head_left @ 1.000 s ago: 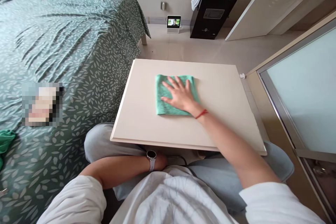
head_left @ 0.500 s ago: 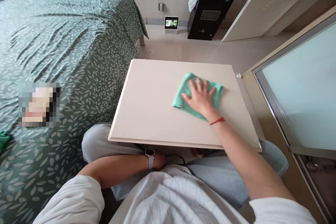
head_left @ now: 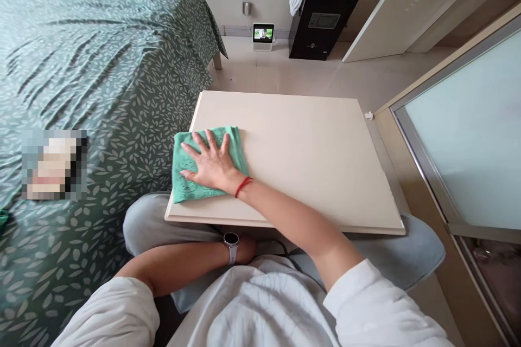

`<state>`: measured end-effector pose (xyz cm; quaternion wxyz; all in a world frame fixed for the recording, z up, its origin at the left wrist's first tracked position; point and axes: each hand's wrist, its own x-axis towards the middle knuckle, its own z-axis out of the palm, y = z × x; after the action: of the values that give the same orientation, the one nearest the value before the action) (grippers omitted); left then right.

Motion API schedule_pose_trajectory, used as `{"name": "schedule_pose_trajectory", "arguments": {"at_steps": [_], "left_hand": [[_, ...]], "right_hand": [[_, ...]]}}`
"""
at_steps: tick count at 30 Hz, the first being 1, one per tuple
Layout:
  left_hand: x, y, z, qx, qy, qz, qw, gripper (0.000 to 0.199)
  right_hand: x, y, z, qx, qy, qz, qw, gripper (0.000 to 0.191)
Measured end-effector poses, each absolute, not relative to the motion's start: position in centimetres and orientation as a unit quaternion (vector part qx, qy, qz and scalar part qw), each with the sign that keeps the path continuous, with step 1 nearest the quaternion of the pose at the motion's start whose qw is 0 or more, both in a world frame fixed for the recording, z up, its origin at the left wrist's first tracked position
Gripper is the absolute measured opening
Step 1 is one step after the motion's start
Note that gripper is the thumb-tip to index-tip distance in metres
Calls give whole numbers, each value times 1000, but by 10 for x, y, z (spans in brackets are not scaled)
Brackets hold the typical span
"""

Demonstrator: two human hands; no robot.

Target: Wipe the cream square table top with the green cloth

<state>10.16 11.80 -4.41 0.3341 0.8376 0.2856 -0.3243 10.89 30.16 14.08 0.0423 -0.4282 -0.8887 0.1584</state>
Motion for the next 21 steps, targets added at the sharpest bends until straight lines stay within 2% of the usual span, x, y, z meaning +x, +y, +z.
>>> {"name": "schedule_pose_trajectory", "arguments": {"at_steps": [7,13,17,21], "left_hand": [[106,119,-40,826,285,-357,330,37],[105,118,-46,824,288,-357,333,37],[104,118,-50,821,283,-360,340,38],[104,118,-50,821,286,-360,338,38]], "right_hand": [[279,325,133,-608,-788,95,6,78],[436,300,118,-752,-657,58,-5,78],[461,293,111,-780,-623,47,26,80],[415,305,115,-775,-630,52,14,81]]}}
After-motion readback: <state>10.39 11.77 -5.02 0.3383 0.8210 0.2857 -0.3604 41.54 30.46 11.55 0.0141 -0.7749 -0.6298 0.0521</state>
